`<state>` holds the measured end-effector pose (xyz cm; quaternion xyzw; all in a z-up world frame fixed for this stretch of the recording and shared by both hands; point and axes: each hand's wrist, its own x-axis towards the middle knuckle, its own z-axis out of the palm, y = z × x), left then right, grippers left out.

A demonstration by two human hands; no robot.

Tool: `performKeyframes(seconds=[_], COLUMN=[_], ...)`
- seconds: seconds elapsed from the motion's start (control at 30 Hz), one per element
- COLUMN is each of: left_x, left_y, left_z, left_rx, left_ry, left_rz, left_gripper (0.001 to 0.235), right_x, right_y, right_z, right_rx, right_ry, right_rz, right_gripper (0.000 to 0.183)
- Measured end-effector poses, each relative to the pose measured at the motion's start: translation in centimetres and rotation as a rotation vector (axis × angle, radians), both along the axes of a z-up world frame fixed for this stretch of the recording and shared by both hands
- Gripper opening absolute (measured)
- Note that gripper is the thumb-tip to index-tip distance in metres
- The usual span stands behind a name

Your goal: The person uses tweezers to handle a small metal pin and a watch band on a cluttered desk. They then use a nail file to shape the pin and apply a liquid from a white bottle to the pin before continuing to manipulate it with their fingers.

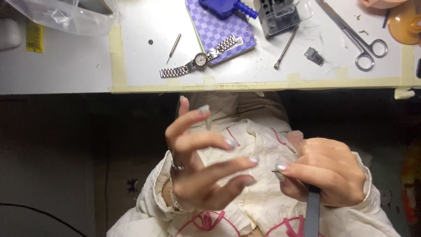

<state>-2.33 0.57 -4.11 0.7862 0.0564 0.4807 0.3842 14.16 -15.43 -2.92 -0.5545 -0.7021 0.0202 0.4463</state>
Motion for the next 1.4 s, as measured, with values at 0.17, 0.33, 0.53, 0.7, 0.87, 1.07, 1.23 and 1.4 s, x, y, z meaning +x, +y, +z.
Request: performKeyframes(seconds=[0.17, 0.33, 0.53, 0.7, 0.87, 1.07, 1.23, 1.4], left_x=[-0.4, 0.0, 0.4, 0.4, 0.6, 0.6, 0.6, 0.6], left_y=[0.5, 0.6, 0.0, 0.1, -0.1, -0.2, 0.0, 0.2], left_z=[0.5, 0.4, 0.0, -0.3, -0.6, -0.3, 0.6, 1.4], left_rx=[0.124, 0.108, -0.037, -0.044, -0.117, -0.159, -0.115, 0.052], left_ry=[0.039, 0.074, 0.013, -0.015, -0.020, -0.005, -0.006, 0.077], left_rz=[-0.038, -0.037, -0.115, -0.143, -0.199, -0.225, -0.183, -0.125], left_gripper=[0.018, 0.010, 0.004, 0.003, 0.002, 0.003, 0.002, 0.010], right_x=[-0.1, 0.2, 0.5, 0.4, 0.6, 0.5, 0.4, -0.3], right_y=[0.2, 0.0, -0.3, -0.4, -0.5, -0.7, -0.5, 0.1], right_z=[0.0, -0.1, -0.2, -0.3, -0.3, 0.1, 0.2, 0.4], right_rx=[0.032, 0.061, 0.044, 0.043, 0.060, 0.018, 0.021, 0.043], right_ry=[-0.021, -0.138, -0.143, -0.167, -0.184, -0.226, -0.280, -0.092], right_rz=[0.008, 0.029, 0.089, 0.091, 0.124, 0.127, 0.092, -0.020], right_gripper=[0.023, 0.020, 0.026, 0.025, 0.026, 0.028, 0.026, 0.023])
